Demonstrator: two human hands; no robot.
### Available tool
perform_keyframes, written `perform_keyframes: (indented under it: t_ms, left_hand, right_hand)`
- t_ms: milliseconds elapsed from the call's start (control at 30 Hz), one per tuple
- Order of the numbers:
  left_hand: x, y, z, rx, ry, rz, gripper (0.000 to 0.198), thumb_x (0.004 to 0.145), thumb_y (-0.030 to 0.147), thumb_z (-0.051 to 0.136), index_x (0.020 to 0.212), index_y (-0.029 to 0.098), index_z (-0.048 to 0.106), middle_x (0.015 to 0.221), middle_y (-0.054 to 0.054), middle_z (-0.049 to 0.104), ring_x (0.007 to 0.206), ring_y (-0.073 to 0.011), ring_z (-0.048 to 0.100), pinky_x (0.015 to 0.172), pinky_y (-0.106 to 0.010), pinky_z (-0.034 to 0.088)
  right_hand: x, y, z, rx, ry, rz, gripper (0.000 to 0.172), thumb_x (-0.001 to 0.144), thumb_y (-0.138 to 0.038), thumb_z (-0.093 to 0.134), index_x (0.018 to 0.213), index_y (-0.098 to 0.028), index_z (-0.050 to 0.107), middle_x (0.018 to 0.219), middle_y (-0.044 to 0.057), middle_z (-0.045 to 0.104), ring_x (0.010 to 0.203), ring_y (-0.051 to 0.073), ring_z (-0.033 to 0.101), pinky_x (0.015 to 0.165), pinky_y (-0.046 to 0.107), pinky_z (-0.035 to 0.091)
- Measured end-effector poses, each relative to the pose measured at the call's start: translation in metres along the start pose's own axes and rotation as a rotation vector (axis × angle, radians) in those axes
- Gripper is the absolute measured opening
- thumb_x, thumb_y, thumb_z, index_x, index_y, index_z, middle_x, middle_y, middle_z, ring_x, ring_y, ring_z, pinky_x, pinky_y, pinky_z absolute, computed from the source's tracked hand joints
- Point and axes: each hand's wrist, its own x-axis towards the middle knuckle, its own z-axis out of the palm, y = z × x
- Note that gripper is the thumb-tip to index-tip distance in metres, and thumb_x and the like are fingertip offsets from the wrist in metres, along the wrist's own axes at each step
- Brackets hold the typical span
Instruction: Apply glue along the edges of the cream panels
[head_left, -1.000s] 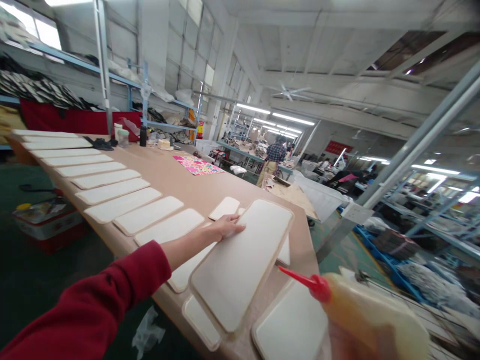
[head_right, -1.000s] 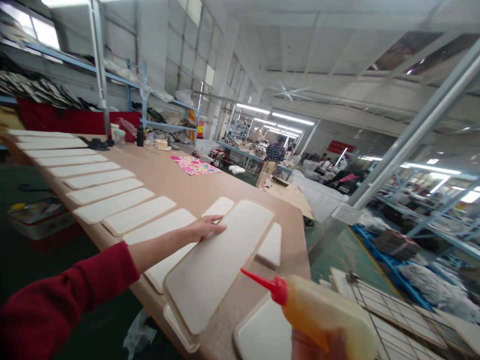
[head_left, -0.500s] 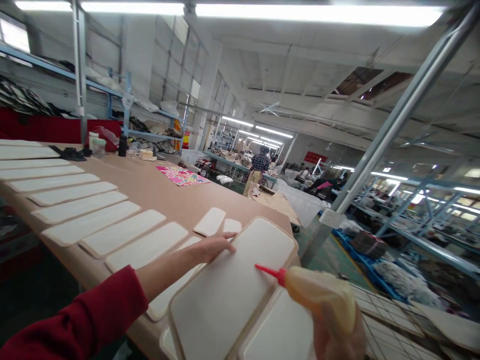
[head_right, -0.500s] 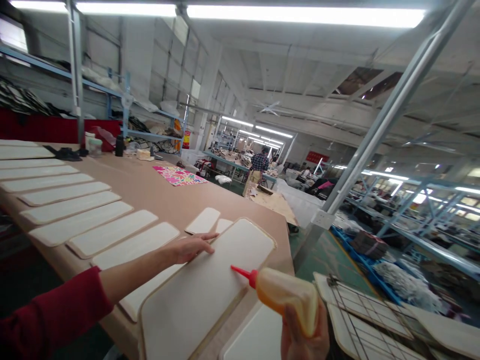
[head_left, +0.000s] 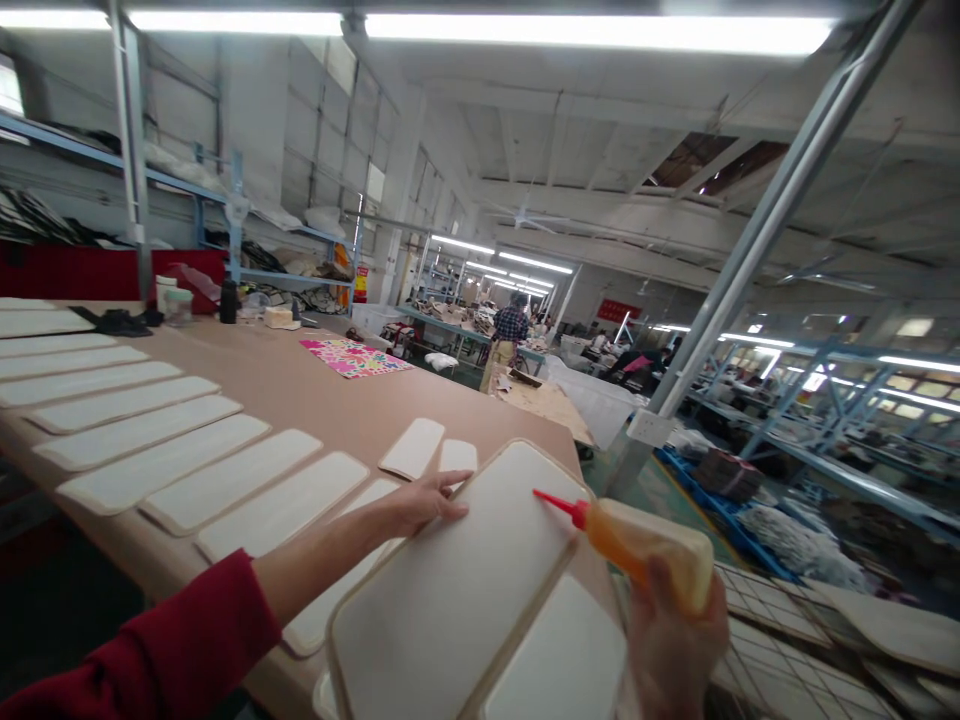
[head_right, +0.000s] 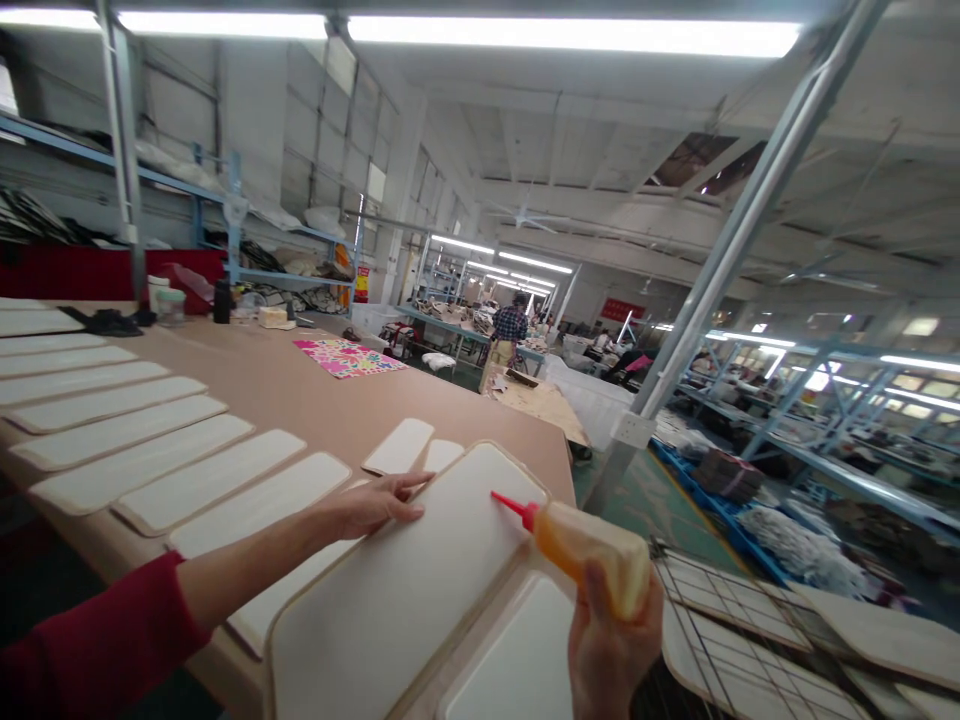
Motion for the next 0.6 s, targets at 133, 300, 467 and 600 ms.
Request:
perform_keyframes:
  t_ms: [133,300,467,600]
  left_hand:
    - [0.002,-0.003,-0.004,-0.003,0.054,-0.020,0.107,0.046,0.023,0.083,0.142,0.017,0.035,0.103,-0.010,0.064,0.086,-0.0239,0.063,0.076,-0.036,0.051]
    - [-0.001,-0.004,-0.012,0.054,0.105,-0.013,0.099,0.050,0.022,0.080,0.140,0.019,0.038,0.103,-0.009,0.063,0.085,-0.0235,0.063,0.073,-0.035,0.051]
    - [-0.010,0.000,-0.005,0.050,0.022,-0.019,0.094,0.053,0.017,0.076,0.139,0.019,0.039,0.105,-0.008,0.064,0.088,-0.0213,0.063,0.076,-0.032,0.051]
    - [-0.006,-0.001,-0.007,0.025,0.008,0.004,0.093,0.051,0.014,0.074,0.138,0.020,0.042,0.099,-0.006,0.064,0.092,-0.0226,0.062,0.078,-0.032,0.050]
  right_hand:
    - [-0.054,0.015,-0.004,-0.026,-0.113,0.159,0.063,0.051,-0.035,0.085,0.105,-0.020,0.057,0.092,-0.001,0.060,0.083,0.012,0.059,0.075,0.016,0.049]
    - [-0.088,0.017,-0.002,-0.116,-0.149,0.162,0.067,0.044,-0.041,0.086,0.099,-0.013,0.061,0.081,0.004,0.064,0.071,0.015,0.060,0.063,0.017,0.051]
    - [-0.020,0.007,0.012,-0.033,-0.038,0.063,0.064,0.051,-0.036,0.085,0.105,-0.020,0.055,0.095,-0.002,0.056,0.085,0.010,0.056,0.076,0.015,0.048]
    - [-0.057,0.017,0.009,-0.094,-0.143,0.110,0.056,0.056,-0.038,0.083,0.102,-0.019,0.057,0.088,-0.001,0.059,0.075,0.010,0.056,0.067,0.014,0.048]
